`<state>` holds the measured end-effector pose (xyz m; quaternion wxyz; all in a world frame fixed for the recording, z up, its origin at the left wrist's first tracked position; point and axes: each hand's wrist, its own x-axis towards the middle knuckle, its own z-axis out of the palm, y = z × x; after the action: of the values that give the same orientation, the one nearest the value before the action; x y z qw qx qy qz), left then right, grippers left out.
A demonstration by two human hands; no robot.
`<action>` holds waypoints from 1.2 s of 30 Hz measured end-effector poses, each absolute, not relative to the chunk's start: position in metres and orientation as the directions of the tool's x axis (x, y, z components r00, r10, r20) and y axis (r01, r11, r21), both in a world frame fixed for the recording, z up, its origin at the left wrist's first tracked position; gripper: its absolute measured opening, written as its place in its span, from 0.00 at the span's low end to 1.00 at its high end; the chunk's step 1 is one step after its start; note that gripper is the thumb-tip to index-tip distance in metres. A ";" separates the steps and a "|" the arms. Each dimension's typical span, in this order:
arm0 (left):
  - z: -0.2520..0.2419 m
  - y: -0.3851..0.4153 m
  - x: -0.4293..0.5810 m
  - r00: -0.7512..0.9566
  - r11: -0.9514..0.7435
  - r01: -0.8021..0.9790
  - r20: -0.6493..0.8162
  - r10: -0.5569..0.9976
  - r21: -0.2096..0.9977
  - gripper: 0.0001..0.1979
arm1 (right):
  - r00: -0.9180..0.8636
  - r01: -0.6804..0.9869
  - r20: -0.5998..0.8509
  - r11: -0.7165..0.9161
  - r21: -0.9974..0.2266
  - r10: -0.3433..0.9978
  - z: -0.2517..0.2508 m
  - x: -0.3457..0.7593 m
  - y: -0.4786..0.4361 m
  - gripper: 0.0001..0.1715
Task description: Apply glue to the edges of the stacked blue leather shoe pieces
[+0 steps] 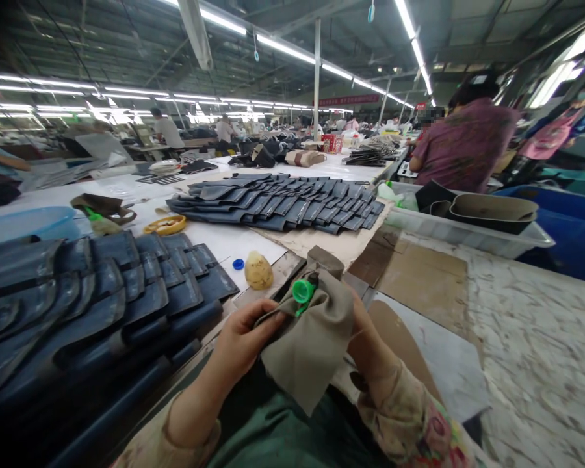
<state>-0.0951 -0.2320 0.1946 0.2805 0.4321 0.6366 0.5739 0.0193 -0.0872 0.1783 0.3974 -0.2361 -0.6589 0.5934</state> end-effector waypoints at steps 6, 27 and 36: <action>0.184 -0.270 -0.105 -0.571 0.048 0.129 0.034 0.820 0.991 0.13 | -0.616 -0.287 0.093 -0.113 -0.951 0.782 0.191 0.023 -0.104 0.20; 0.211 -0.258 -0.090 -0.306 -0.123 0.773 0.536 0.787 0.622 0.15 | -0.700 -0.213 0.462 0.459 -0.863 0.544 0.201 0.029 -0.122 0.11; 0.211 -0.269 -0.096 -0.382 -0.110 0.744 0.555 0.739 0.659 0.09 | -0.521 -0.095 0.485 0.516 -0.851 0.703 0.212 0.042 -0.106 0.10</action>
<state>-0.0961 -0.2689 0.2107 -0.0026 0.5559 0.6673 0.4957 0.0423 -0.1057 0.2123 0.4455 -0.2031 -0.7481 0.4480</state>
